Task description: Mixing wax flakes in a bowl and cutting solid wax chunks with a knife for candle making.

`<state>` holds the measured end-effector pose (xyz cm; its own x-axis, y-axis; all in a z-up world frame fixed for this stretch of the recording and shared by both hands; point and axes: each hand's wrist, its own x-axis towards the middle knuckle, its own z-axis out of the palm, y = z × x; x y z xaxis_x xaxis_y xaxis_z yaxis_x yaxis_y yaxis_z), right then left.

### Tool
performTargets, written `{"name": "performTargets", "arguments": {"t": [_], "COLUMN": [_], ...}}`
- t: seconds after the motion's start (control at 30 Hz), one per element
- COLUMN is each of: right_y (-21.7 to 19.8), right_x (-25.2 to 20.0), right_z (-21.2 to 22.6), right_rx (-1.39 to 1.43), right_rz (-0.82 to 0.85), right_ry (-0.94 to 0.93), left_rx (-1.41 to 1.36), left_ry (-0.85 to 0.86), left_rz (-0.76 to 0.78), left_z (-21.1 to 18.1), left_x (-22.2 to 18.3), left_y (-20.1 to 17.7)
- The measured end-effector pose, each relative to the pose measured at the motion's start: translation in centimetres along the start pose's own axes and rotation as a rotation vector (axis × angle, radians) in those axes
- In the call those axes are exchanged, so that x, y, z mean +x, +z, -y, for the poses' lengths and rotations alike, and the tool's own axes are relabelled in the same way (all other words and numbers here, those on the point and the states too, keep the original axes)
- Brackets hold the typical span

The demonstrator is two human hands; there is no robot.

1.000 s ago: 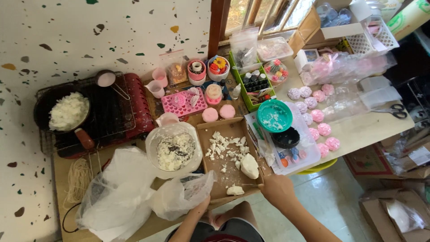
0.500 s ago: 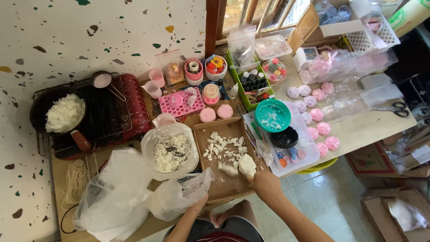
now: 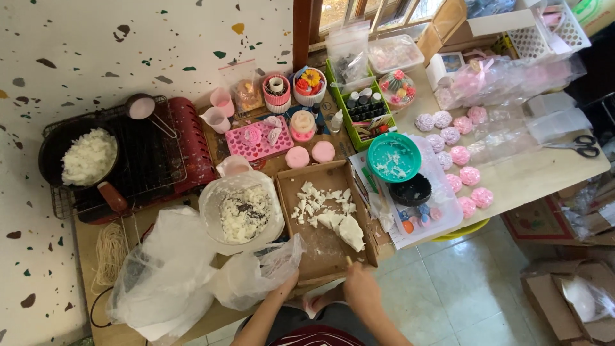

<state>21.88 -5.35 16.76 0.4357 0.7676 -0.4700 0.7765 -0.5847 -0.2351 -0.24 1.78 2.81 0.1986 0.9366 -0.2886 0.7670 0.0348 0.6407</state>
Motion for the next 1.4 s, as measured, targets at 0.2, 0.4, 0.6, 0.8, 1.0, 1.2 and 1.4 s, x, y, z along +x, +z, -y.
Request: {"name": "performTargets", "arguments": {"t": [0.2, 0.4, 0.6, 0.8, 1.0, 1.2, 1.4], "right_y": [1.1, 2.7, 1.5, 1.0, 3.6, 3.3, -0.5], "right_x": [-0.1, 0.9, 0.7, 2.7, 4.2, 4.6, 1.7], "right_z": [2.5, 0.6, -0.5, -0.1, -1.3, -1.7, 0.4], "right_rx": [0.086, 0.164, 0.157, 0.054, -0.071, -0.049, 0.052], "right_rz": [0.004, -0.022, -0.146, -0.096, -0.066, -0.003, 0.070], "right_ry": [-0.006, -0.104, -0.122, -0.128, -0.165, -0.152, -0.126], "left_rx": [0.134, -0.130, -0.431, -0.164, -0.494, -0.475, -0.558], "left_ry": [0.018, -0.004, 0.311, -0.104, -0.129, -0.050, -0.133], "left_rz": [-0.035, -0.202, -0.418, -0.201, -0.192, -0.245, -0.213], "left_z": [0.2, -8.4, -6.4, -5.7, -5.6, -7.3, -7.2], "left_x": [0.0, 0.3, 6.0, 8.9, 10.4, 9.3, 9.6], "left_y": [0.8, -2.8, 2.7, 3.4, 3.8, 1.5, 1.2]}}
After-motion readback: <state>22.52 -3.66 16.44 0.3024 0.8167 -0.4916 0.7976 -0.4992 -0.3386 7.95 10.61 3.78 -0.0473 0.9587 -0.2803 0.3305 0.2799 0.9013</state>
